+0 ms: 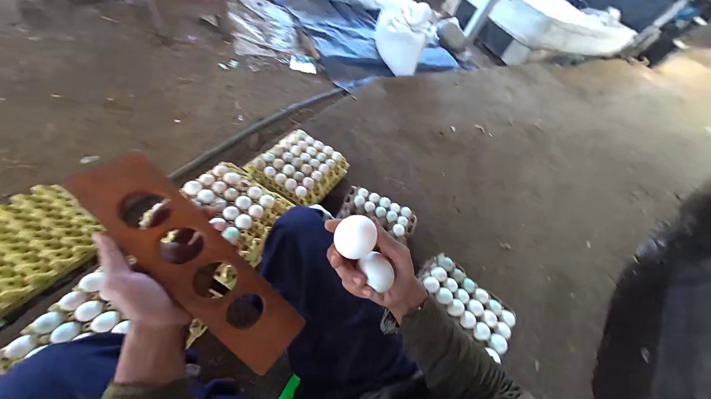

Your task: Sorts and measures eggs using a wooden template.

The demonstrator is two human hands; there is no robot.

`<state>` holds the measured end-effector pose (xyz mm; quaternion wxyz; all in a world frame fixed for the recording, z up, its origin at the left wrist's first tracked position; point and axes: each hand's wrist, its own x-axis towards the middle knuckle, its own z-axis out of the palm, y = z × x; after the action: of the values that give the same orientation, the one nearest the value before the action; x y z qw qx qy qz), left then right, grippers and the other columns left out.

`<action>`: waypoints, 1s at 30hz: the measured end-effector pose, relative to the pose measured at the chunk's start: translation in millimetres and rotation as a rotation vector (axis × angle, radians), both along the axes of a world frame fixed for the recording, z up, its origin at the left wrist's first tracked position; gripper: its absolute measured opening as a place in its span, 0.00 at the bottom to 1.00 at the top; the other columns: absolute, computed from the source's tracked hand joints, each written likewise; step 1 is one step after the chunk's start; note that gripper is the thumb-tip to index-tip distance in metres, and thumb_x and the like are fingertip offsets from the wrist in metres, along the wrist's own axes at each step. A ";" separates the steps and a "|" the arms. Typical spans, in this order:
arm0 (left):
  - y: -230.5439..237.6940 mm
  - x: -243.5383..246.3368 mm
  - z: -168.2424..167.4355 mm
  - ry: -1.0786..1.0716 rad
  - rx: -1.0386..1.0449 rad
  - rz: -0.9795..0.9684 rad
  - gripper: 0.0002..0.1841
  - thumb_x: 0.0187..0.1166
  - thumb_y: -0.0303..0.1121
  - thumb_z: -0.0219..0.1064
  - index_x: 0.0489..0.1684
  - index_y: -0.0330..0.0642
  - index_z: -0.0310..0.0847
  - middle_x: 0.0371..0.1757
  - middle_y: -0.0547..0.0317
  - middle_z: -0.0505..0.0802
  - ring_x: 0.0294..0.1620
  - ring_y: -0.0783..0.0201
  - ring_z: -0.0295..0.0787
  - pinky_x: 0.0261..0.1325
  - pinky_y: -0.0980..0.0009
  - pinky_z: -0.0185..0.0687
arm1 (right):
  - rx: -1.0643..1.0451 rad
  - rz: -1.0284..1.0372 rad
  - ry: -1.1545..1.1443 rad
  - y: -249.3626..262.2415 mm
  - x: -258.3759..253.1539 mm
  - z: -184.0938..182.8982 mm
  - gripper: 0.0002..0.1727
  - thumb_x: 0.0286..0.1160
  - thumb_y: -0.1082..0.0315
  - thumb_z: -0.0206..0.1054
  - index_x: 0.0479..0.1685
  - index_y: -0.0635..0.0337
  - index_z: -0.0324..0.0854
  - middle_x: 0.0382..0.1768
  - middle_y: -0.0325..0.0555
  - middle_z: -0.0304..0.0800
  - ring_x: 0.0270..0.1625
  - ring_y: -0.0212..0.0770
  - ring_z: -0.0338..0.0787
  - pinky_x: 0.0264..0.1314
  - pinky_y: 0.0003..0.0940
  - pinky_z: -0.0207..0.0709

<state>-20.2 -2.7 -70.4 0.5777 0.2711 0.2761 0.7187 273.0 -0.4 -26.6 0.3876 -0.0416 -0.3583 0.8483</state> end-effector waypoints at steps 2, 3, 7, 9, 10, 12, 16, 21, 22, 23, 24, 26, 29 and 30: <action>3.9 -3.8 -7.0 0.023 0.072 -0.106 0.48 0.80 0.66 0.10 0.67 0.50 0.77 0.60 0.46 0.90 0.57 0.47 0.91 0.56 0.47 0.89 | -0.051 -0.125 -0.056 -12.9 25.6 -15.5 0.29 0.84 0.40 0.58 0.69 0.53 0.81 0.47 0.46 0.93 0.28 0.28 0.87 0.29 0.17 0.78; 6.4 -5.3 -11.0 0.030 0.098 -0.158 0.48 0.80 0.68 0.11 0.66 0.51 0.77 0.61 0.46 0.90 0.57 0.47 0.90 0.57 0.46 0.88 | -0.095 -0.224 -0.113 -22.4 38.2 -26.0 0.28 0.87 0.41 0.53 0.65 0.55 0.80 0.46 0.47 0.92 0.29 0.29 0.87 0.30 0.18 0.79; 15.3 -6.6 -24.7 0.024 0.146 -0.296 0.43 0.83 0.66 0.18 0.72 0.51 0.73 0.66 0.48 0.86 0.57 0.48 0.90 0.57 0.49 0.88 | -0.423 -0.678 -0.476 -63.9 86.7 -68.5 0.29 0.96 0.49 0.31 0.59 0.59 0.75 0.41 0.48 0.91 0.29 0.33 0.87 0.29 0.24 0.81; 18.1 -4.1 -29.4 -0.009 0.130 -0.345 0.42 0.83 0.66 0.23 0.74 0.50 0.72 0.64 0.48 0.87 0.56 0.48 0.89 0.58 0.49 0.87 | -0.598 -0.901 -0.639 -75.0 119.6 -95.1 0.27 0.96 0.48 0.37 0.63 0.60 0.75 0.40 0.48 0.92 0.28 0.36 0.88 0.29 0.27 0.83; 17.5 -2.4 -31.7 -0.009 0.110 -0.357 0.43 0.82 0.67 0.19 0.75 0.49 0.71 0.64 0.49 0.87 0.57 0.49 0.89 0.59 0.49 0.87 | -0.677 -1.001 -0.733 -80.0 137.6 -111.7 0.26 0.96 0.48 0.42 0.65 0.60 0.75 0.40 0.49 0.91 0.30 0.37 0.89 0.30 0.30 0.84; 15.7 3.9 -31.3 -0.006 0.076 -0.362 0.44 0.82 0.64 0.14 0.75 0.50 0.69 0.64 0.49 0.86 0.58 0.49 0.89 0.59 0.49 0.87 | -0.781 -1.152 -0.934 -95.4 175.9 -150.9 0.27 0.93 0.47 0.49 0.69 0.61 0.76 0.45 0.51 0.90 0.36 0.42 0.90 0.37 0.37 0.85; 14.4 13.1 -22.6 -0.031 0.075 -0.377 0.44 0.81 0.69 0.18 0.73 0.51 0.70 0.66 0.49 0.85 0.56 0.48 0.89 0.57 0.49 0.88 | -0.817 -1.248 -1.374 -135.9 238.7 -197.9 0.29 0.90 0.46 0.57 0.69 0.65 0.79 0.60 0.62 0.87 0.58 0.53 0.88 0.61 0.53 0.82; 2.4 17.6 -27.6 0.011 0.044 -0.379 0.36 0.81 0.69 0.40 0.71 0.53 0.74 0.64 0.53 0.87 0.58 0.53 0.89 0.60 0.56 0.87 | -0.549 -0.802 -2.100 -178.6 294.9 -189.4 0.32 0.81 0.50 0.68 0.77 0.62 0.75 0.69 0.66 0.83 0.72 0.62 0.83 0.77 0.60 0.72; 3.6 15.6 -32.8 0.024 0.060 -0.382 0.31 0.85 0.63 0.44 0.72 0.51 0.73 0.65 0.53 0.87 0.59 0.54 0.89 0.61 0.57 0.87 | -0.495 -0.724 -2.156 -181.4 302.6 -192.6 0.33 0.78 0.52 0.70 0.78 0.62 0.74 0.71 0.67 0.80 0.73 0.63 0.81 0.77 0.60 0.71; 5.9 12.0 -39.3 0.008 0.079 -0.409 0.27 0.86 0.55 0.52 0.74 0.48 0.72 0.66 0.51 0.86 0.59 0.53 0.88 0.62 0.57 0.87 | -0.454 -0.670 -2.200 -182.8 308.2 -196.3 0.33 0.77 0.53 0.72 0.78 0.62 0.74 0.73 0.67 0.78 0.74 0.64 0.81 0.77 0.61 0.72; 5.3 11.6 -38.9 0.024 0.070 -0.431 0.26 0.85 0.53 0.54 0.74 0.48 0.72 0.65 0.53 0.86 0.59 0.54 0.88 0.63 0.58 0.86 | -0.426 -0.624 -2.238 -183.2 310.9 -199.3 0.33 0.76 0.54 0.73 0.78 0.61 0.74 0.75 0.66 0.76 0.74 0.64 0.81 0.75 0.61 0.74; 5.2 15.2 -32.4 -0.020 0.039 -0.471 0.24 0.86 0.50 0.54 0.71 0.45 0.74 0.60 0.53 0.88 0.58 0.57 0.89 0.62 0.61 0.86 | -0.401 -0.536 -2.297 -180.9 313.0 -204.4 0.32 0.76 0.54 0.72 0.79 0.57 0.74 0.78 0.64 0.74 0.73 0.63 0.82 0.73 0.61 0.76; 11.2 20.0 -31.4 -0.151 0.083 -0.493 0.29 0.85 0.56 0.53 0.73 0.42 0.74 0.60 0.52 0.88 0.56 0.56 0.90 0.60 0.59 0.88 | -0.403 -0.475 -2.311 -174.4 312.9 -210.4 0.38 0.73 0.52 0.75 0.83 0.56 0.70 0.78 0.65 0.74 0.73 0.66 0.81 0.72 0.66 0.75; 10.5 20.7 -31.4 -0.174 0.083 -0.459 0.32 0.85 0.60 0.50 0.71 0.42 0.75 0.60 0.49 0.88 0.55 0.52 0.90 0.58 0.54 0.89 | -0.420 -0.488 -2.294 -171.8 312.5 -209.9 0.40 0.74 0.50 0.74 0.85 0.57 0.67 0.77 0.66 0.74 0.74 0.67 0.80 0.74 0.67 0.73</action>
<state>0.5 7.8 -101.7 0.7356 0.2872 0.1267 0.6002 585.5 -172.2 -236.5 -0.0221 -0.9056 -0.3327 0.2621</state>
